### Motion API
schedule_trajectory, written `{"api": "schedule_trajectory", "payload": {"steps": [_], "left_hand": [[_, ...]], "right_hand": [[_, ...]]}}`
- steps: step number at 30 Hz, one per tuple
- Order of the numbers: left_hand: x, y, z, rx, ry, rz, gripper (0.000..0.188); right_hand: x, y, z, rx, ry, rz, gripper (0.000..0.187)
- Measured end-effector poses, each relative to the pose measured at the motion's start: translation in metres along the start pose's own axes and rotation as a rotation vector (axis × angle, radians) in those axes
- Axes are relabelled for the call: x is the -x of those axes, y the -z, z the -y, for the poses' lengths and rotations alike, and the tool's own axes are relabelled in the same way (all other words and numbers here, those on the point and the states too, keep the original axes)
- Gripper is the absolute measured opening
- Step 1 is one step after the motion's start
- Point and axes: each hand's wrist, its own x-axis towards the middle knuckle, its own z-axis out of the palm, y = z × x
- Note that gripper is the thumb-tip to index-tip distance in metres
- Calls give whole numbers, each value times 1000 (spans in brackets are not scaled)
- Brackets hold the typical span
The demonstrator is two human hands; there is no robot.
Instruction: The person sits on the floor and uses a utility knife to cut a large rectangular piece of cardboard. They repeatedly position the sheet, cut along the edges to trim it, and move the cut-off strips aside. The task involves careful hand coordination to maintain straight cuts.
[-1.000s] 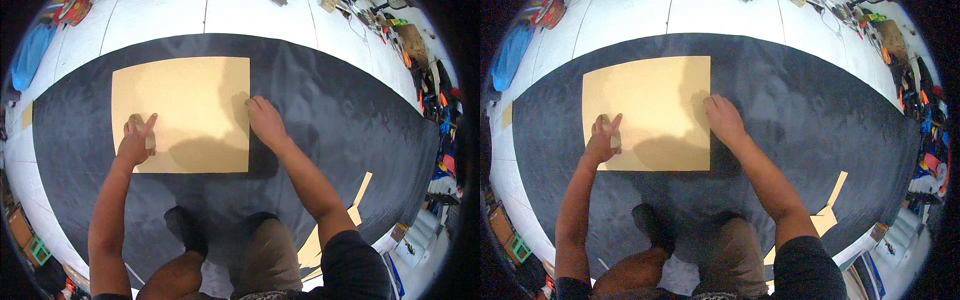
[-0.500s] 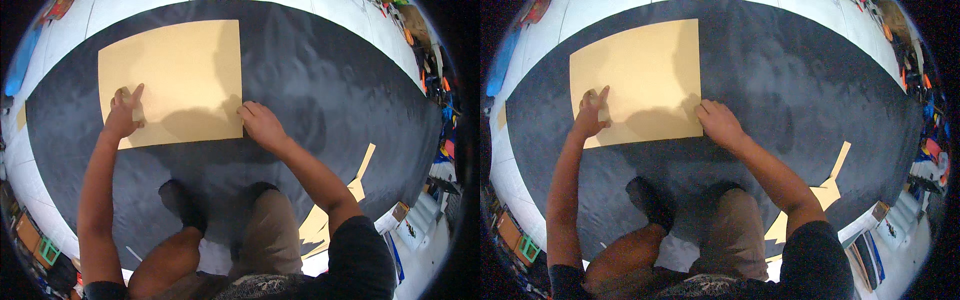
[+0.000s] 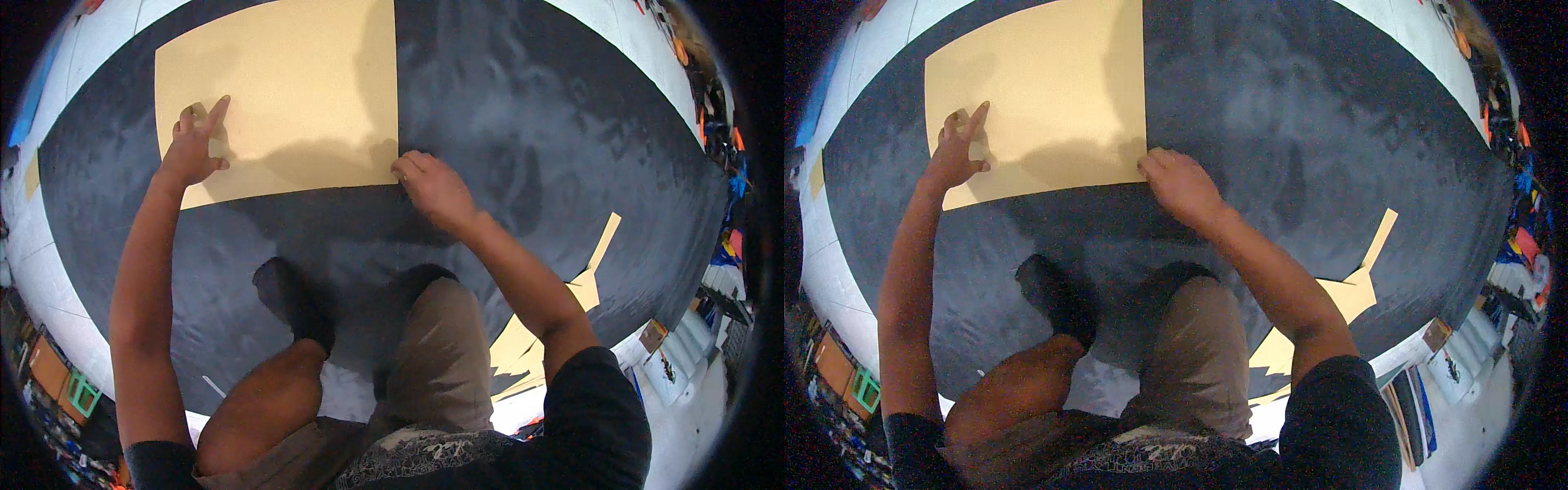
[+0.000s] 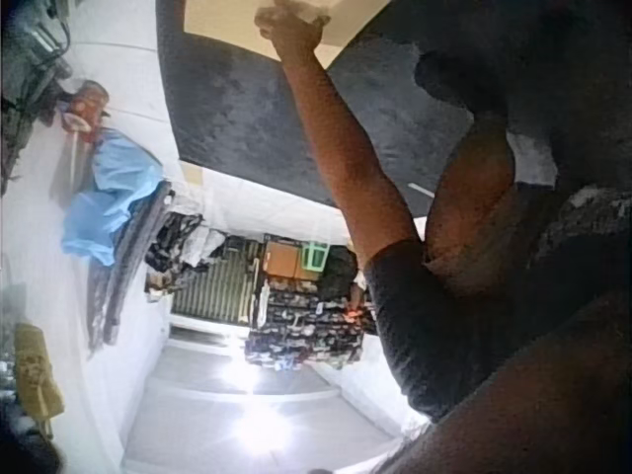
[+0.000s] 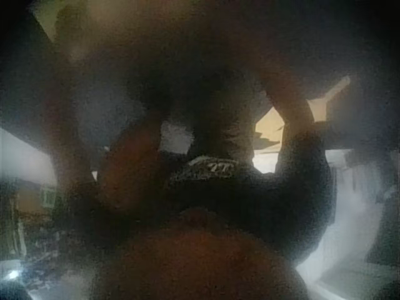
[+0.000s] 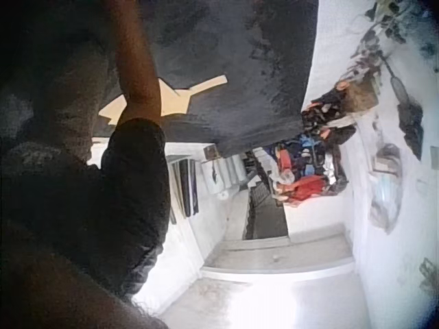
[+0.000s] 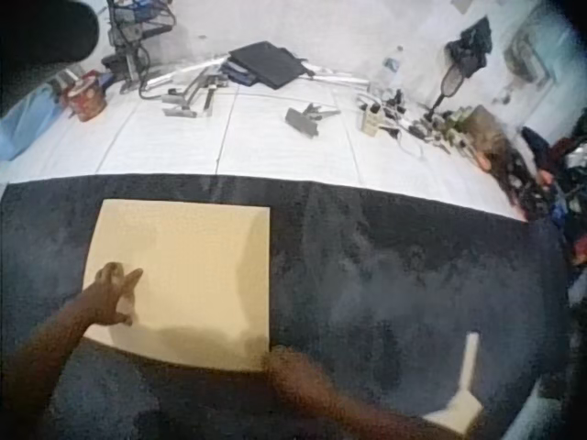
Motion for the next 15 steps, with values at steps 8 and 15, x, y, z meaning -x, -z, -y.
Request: {"api": "schedule_trajectory", "payload": {"steps": [8,15], "left_hand": [[0,-3,3,-26,-12,-16,125],[0,2,-2,-4,24,11,126]], "right_hand": [[13,-4,4,-20,11,71,15],[-35,10,-18,47,4,-48,15]]}}
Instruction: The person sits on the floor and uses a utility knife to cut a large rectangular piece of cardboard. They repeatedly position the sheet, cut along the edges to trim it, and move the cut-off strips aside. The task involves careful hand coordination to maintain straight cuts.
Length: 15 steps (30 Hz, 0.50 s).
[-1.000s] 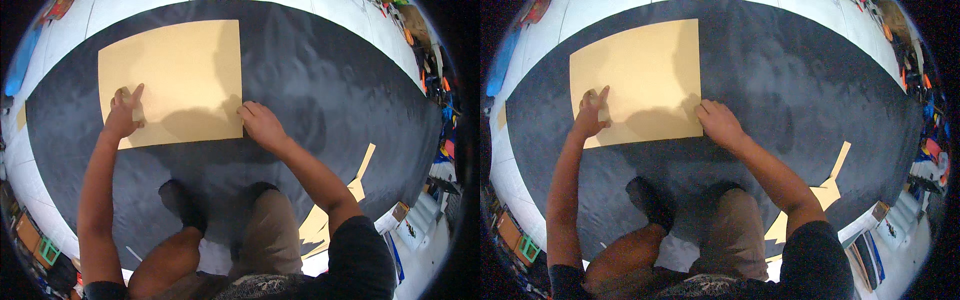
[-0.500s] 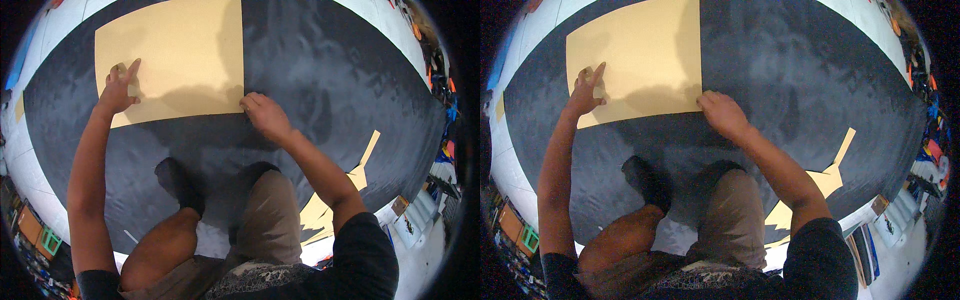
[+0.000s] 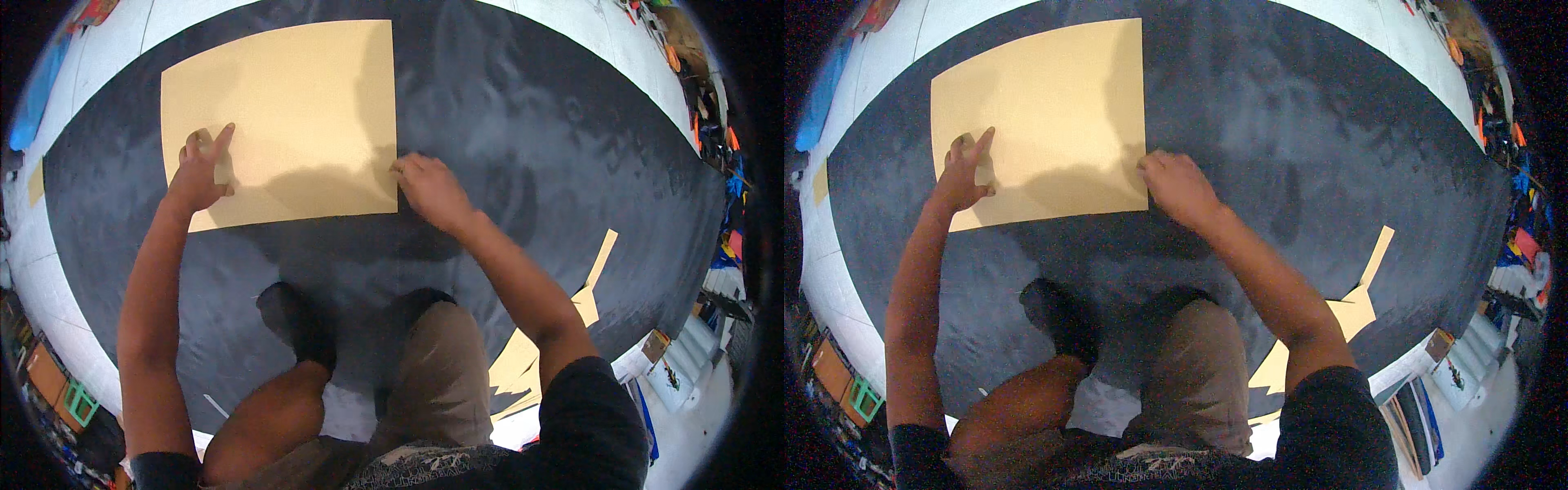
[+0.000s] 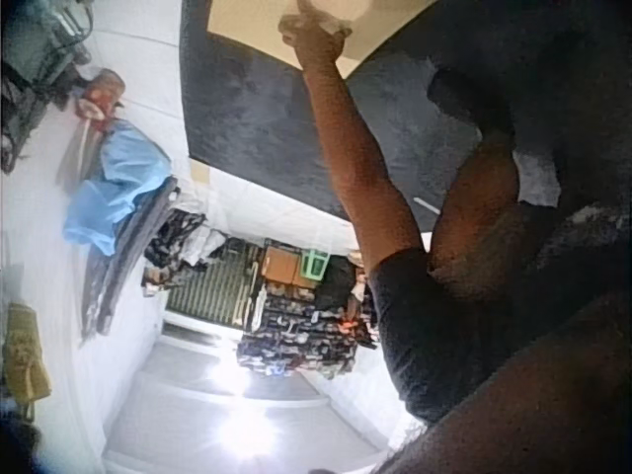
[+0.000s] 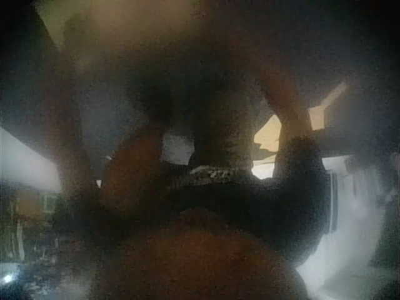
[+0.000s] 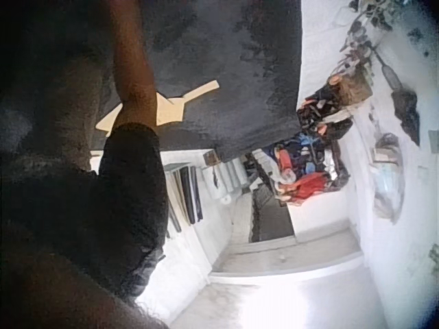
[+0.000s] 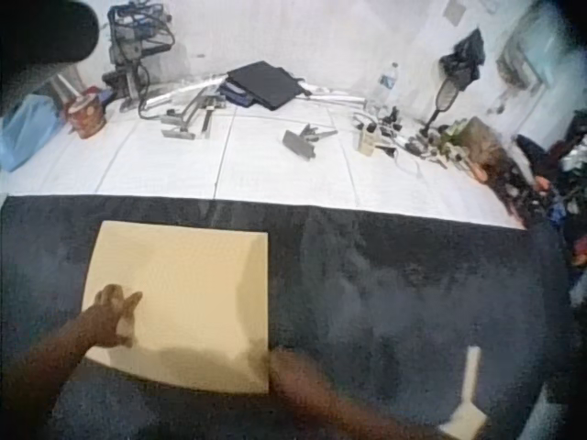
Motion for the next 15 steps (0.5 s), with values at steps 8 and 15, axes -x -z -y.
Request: {"api": "schedule_trajectory", "payload": {"steps": [8,15], "left_hand": [[3,7,-5,-27,12,22,125],[6,9,-10,13,24,20,125]], "right_hand": [[-130,29,-55,-1,-92,-258,26],[-207,53,-87,47,-44,-408,27]]}}
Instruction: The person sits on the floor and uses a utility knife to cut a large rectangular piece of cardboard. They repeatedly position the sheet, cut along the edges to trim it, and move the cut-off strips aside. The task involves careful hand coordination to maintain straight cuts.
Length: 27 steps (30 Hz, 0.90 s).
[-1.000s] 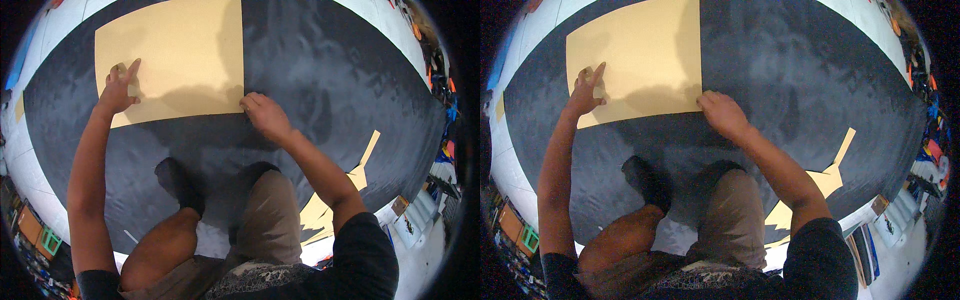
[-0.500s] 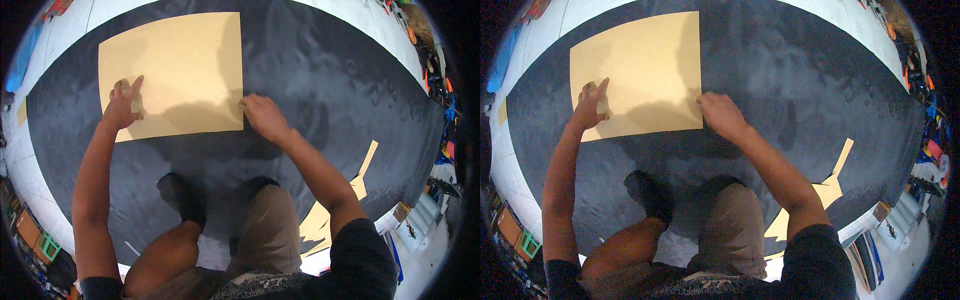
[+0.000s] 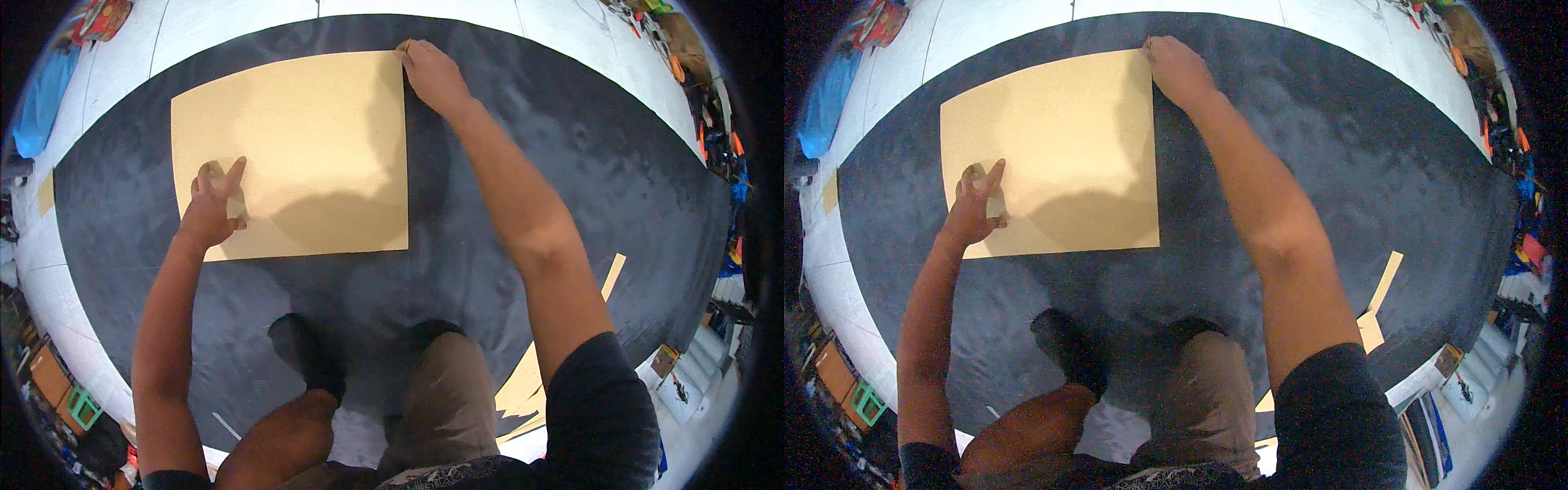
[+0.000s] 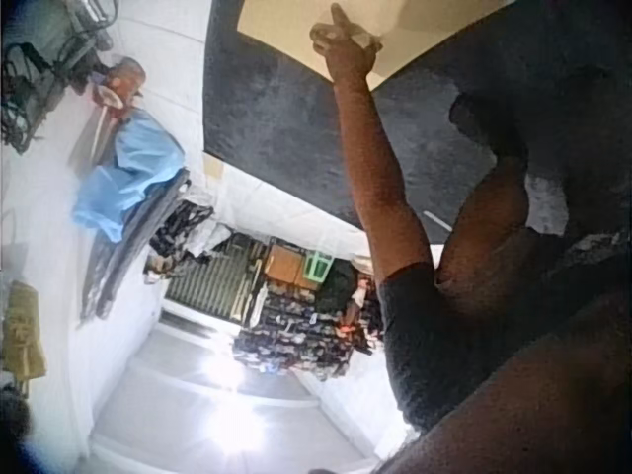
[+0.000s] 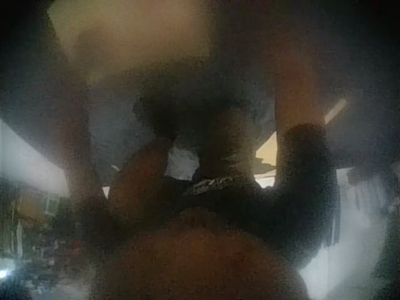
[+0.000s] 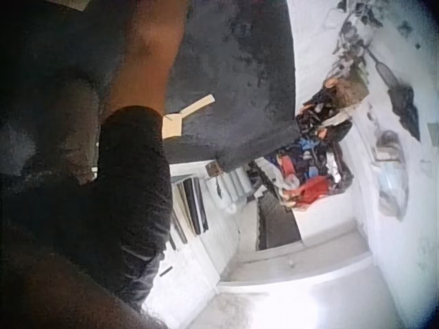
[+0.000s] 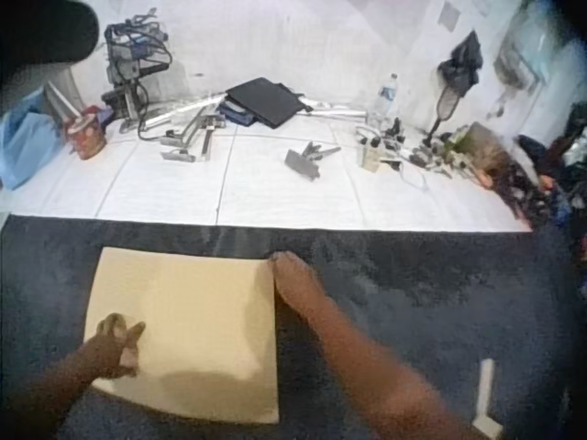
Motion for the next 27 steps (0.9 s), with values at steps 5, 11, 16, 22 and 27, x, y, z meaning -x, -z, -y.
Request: {"api": "schedule_trajectory", "payload": {"steps": [5,11,16,22,27], "left_hand": [[-1,1,1,-27,-10,-11,125],[-4,-2,5,9,-41,-14,124],[-1,-5,9,22,-29,7,124],[33,-37,39,69,-153,-122,104],[121,-136,89,106,-27,-257,88]], "right_hand": [[21,0,1,93,153,-19,19],[150,20,44,127,183,252,21],[261,47,86,-148,76,358,21],[383,83,94,-257,-628,24,26],[558,118,101,202,-730,160,42]]}}
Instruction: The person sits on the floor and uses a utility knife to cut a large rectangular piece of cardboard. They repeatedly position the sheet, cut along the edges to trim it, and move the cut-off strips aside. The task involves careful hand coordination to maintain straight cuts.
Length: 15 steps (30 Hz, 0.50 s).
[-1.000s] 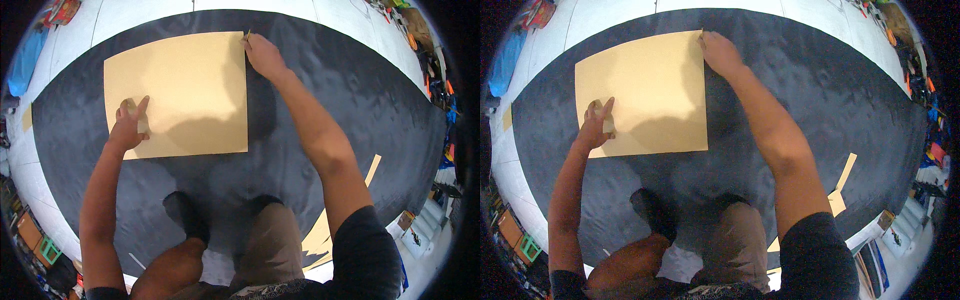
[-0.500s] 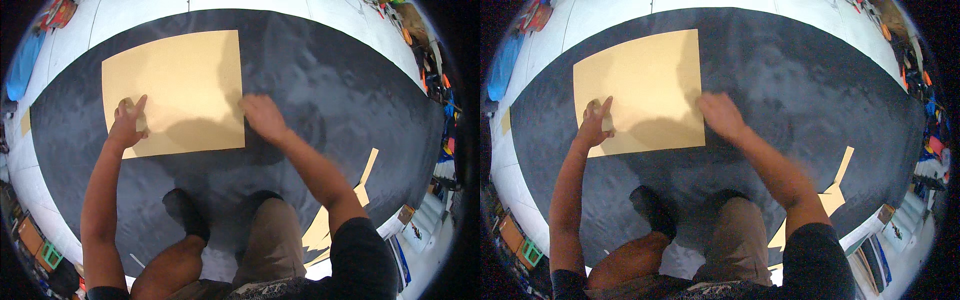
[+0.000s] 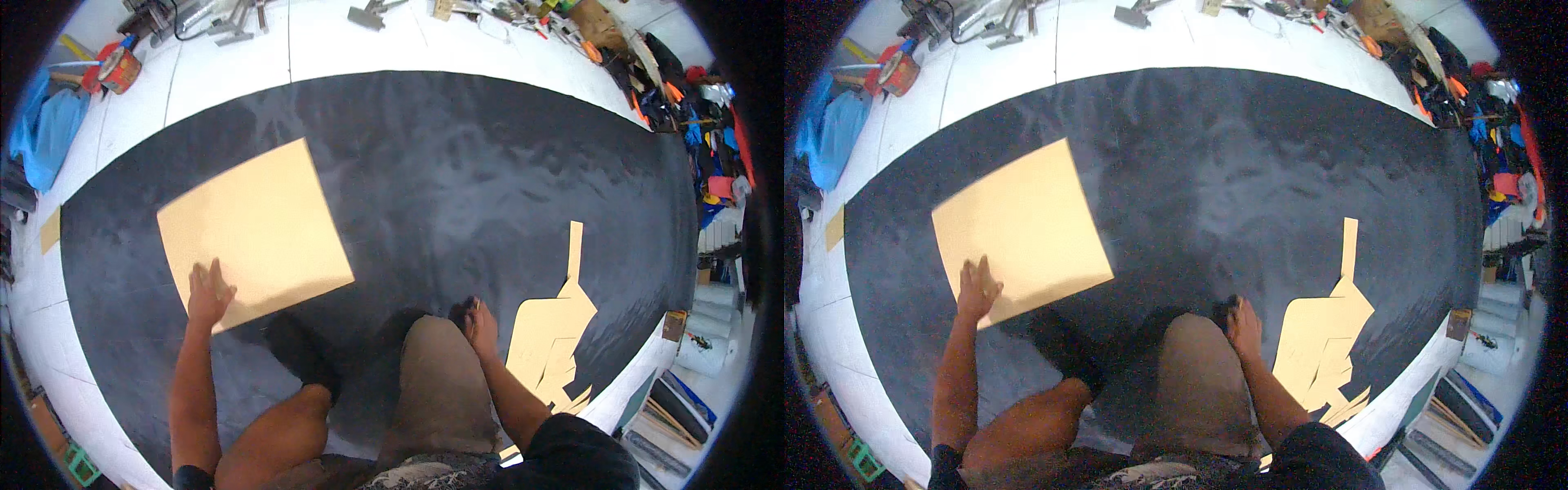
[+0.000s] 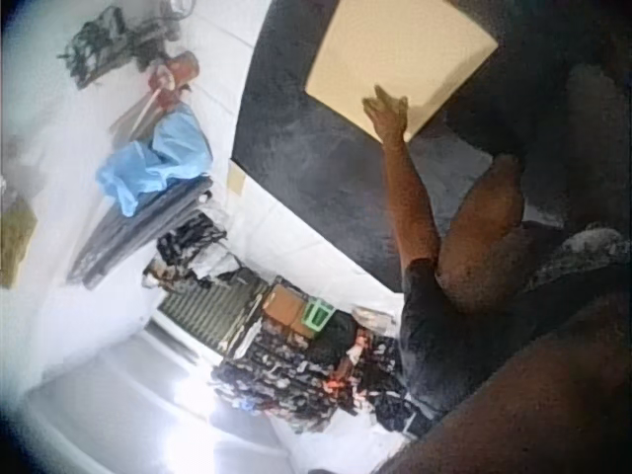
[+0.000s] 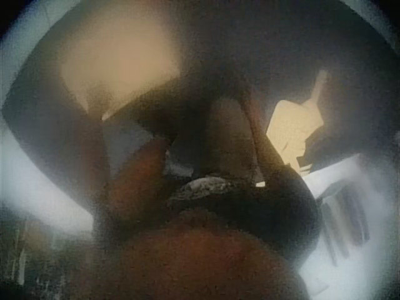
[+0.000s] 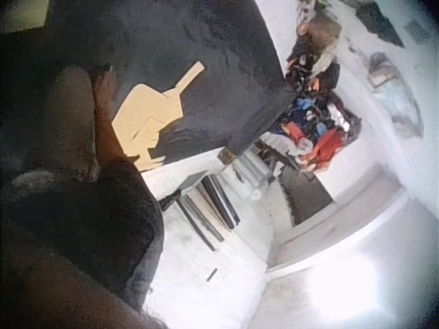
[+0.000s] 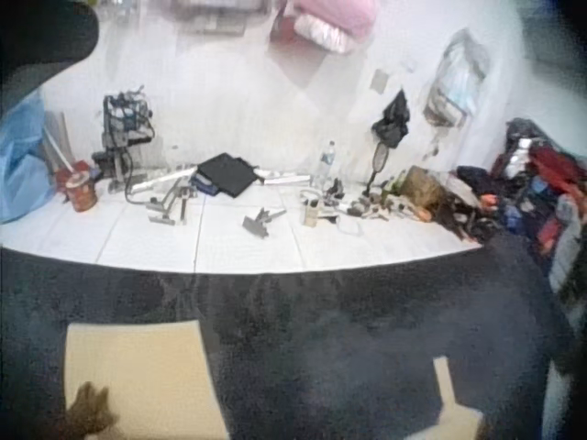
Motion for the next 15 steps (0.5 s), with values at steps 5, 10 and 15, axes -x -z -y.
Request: {"api": "schedule_trajectory", "payload": {"steps": [5,10,15], "left_hand": [[108,-47,56,-14,331,55,83],[185,-53,-8,274,334,182,86],[284,-111,48,-4,524,50,81]], "right_hand": [[66,-48,-59,74,10,178,56],[74,-39,-69,110,-87,110,51],[62,-44,-15,67,-8,165,51]]}}
